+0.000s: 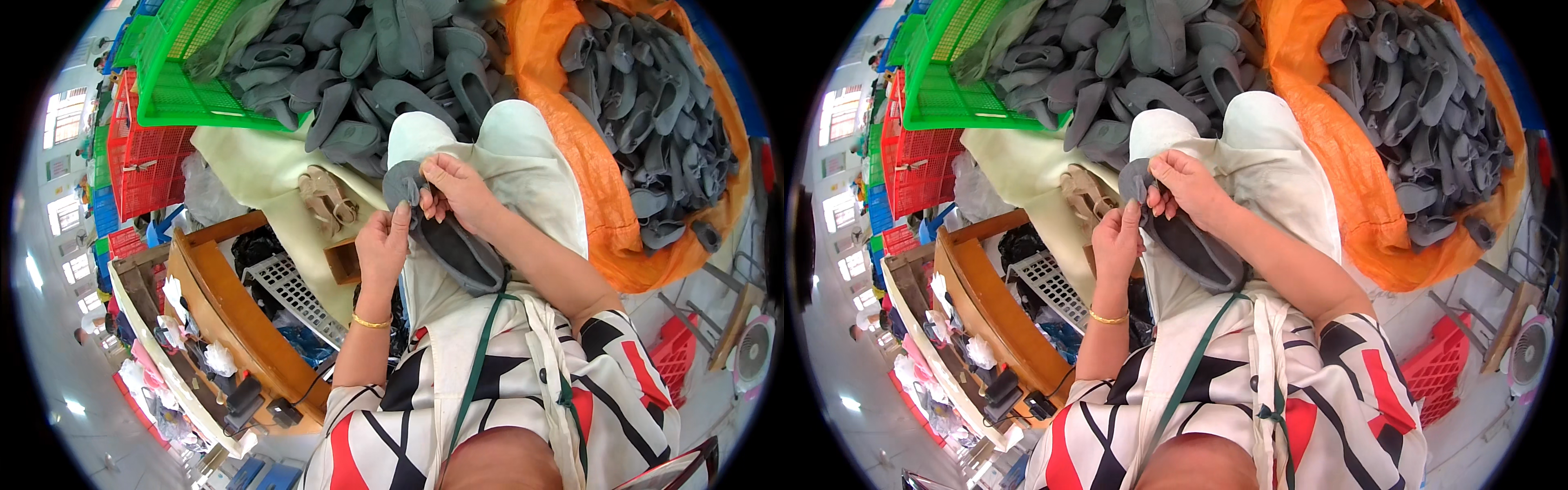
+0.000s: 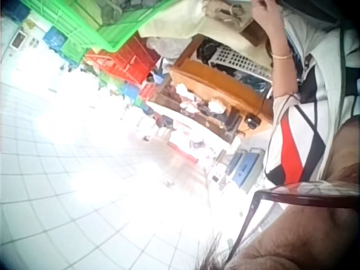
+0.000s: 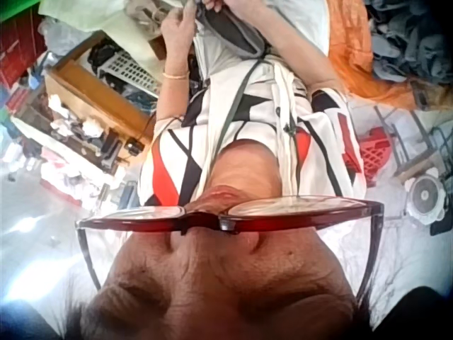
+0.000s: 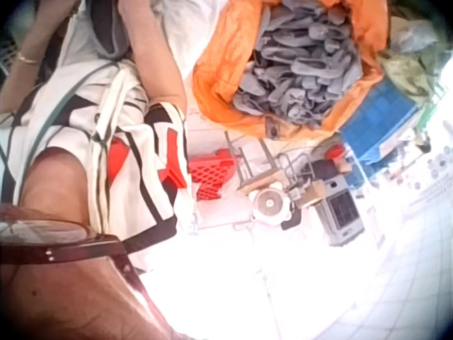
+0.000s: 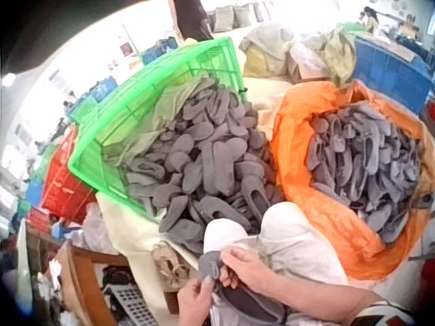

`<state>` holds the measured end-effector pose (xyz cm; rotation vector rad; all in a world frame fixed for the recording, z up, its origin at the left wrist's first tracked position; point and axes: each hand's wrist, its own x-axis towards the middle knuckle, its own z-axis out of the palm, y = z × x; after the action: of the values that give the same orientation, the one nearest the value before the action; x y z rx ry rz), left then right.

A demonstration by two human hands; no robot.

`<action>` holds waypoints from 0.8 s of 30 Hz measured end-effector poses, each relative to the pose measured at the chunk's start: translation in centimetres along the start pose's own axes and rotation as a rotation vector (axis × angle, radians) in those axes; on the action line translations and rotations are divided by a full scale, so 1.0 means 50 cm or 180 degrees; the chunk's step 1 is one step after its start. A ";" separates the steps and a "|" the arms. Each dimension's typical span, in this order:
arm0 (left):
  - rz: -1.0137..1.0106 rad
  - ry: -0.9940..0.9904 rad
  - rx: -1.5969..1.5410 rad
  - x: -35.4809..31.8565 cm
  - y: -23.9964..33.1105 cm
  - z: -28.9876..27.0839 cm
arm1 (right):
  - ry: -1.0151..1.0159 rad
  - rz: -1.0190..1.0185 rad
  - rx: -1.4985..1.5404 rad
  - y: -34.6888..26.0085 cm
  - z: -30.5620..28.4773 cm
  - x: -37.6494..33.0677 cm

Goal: The person sits in a workshop and sews grey fabric slippers by hand using a needle and thread. They pull the thread through the slipper opening, tie knots, and handle a black plastic bag containing additional materials. The person works on multiple slippers sequentially, placing finished items aside.

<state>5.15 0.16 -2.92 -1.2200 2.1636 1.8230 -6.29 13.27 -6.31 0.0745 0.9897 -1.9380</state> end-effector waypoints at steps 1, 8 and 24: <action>-0.0101 -0.0014 -0.0066 -0.001 0.005 0.002 | 0.0010 0.0047 0.0018 -0.007 0.003 -0.001; 0.0220 0.0089 -0.1182 0.043 -0.038 -0.009 | 0.0427 -0.0804 0.0597 -0.127 -0.125 -0.052; 0.3856 0.0403 0.3122 -0.026 0.028 0.040 | 0.0047 -0.2836 -0.4457 -0.081 -0.105 -0.063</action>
<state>4.34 2.53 -1.73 0.2886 3.4449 0.3643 -9.28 19.96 -6.03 -1.3133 2.4177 -1.4455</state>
